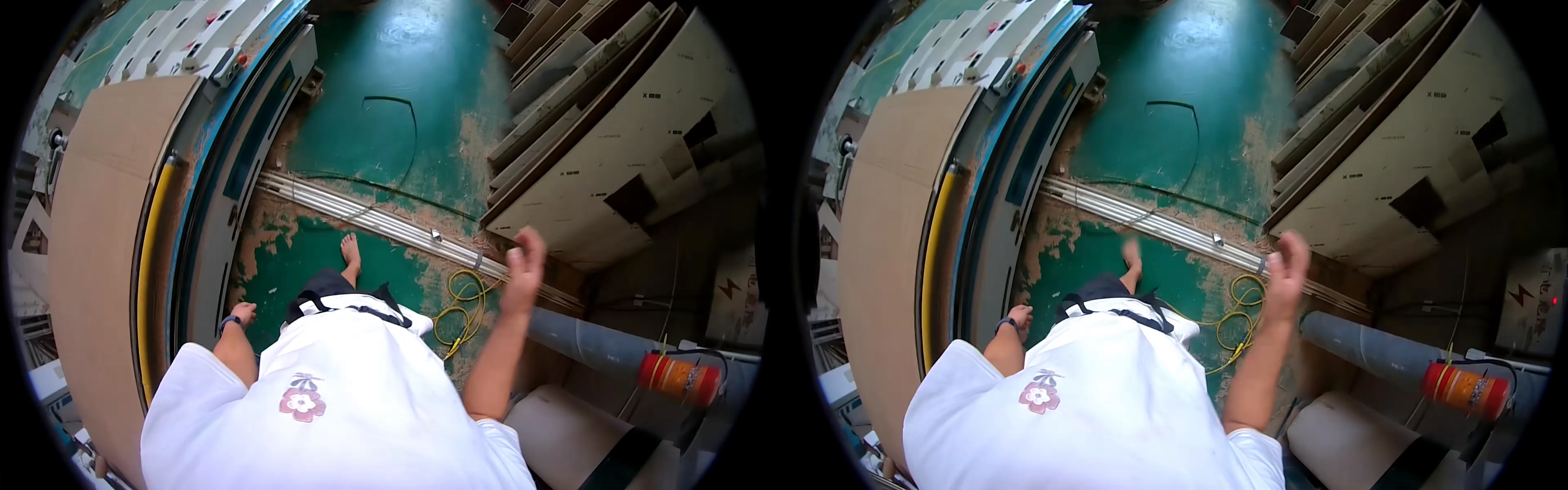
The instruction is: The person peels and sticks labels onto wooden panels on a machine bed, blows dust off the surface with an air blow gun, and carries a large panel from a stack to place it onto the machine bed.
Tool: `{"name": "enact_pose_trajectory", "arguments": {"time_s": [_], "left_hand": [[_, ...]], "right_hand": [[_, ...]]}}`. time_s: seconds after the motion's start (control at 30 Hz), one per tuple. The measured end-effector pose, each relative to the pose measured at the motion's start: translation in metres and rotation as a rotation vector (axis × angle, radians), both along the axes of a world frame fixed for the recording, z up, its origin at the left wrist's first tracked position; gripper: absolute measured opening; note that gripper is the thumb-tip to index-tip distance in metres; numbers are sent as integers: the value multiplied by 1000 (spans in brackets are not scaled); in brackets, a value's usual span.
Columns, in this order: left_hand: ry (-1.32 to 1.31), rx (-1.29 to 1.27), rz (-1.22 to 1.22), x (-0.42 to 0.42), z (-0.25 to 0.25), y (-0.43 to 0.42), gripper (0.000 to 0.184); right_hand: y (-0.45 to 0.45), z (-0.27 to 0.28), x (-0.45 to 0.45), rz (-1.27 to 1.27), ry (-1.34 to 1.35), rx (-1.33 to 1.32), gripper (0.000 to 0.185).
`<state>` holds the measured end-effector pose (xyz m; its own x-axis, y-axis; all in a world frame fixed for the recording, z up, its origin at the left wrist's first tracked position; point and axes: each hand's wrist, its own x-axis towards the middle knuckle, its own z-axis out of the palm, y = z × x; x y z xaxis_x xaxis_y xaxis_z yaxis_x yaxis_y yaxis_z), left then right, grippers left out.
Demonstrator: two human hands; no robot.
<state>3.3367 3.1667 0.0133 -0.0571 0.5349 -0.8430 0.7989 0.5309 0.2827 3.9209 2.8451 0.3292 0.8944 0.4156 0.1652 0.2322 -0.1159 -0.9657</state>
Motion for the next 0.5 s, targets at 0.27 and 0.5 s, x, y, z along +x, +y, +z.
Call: {"name": "enact_pose_trajectory", "arguments": {"time_s": [0.27, 0.5], "left_hand": [[-292, 457, -371, 283, 68, 203, 41], [-580, 494, -388, 423, 64, 270, 37]], "right_hand": [[156, 303, 74, 615, -1207, 638, 68], [251, 330, 125, 746, -1344, 692, 62]]}}
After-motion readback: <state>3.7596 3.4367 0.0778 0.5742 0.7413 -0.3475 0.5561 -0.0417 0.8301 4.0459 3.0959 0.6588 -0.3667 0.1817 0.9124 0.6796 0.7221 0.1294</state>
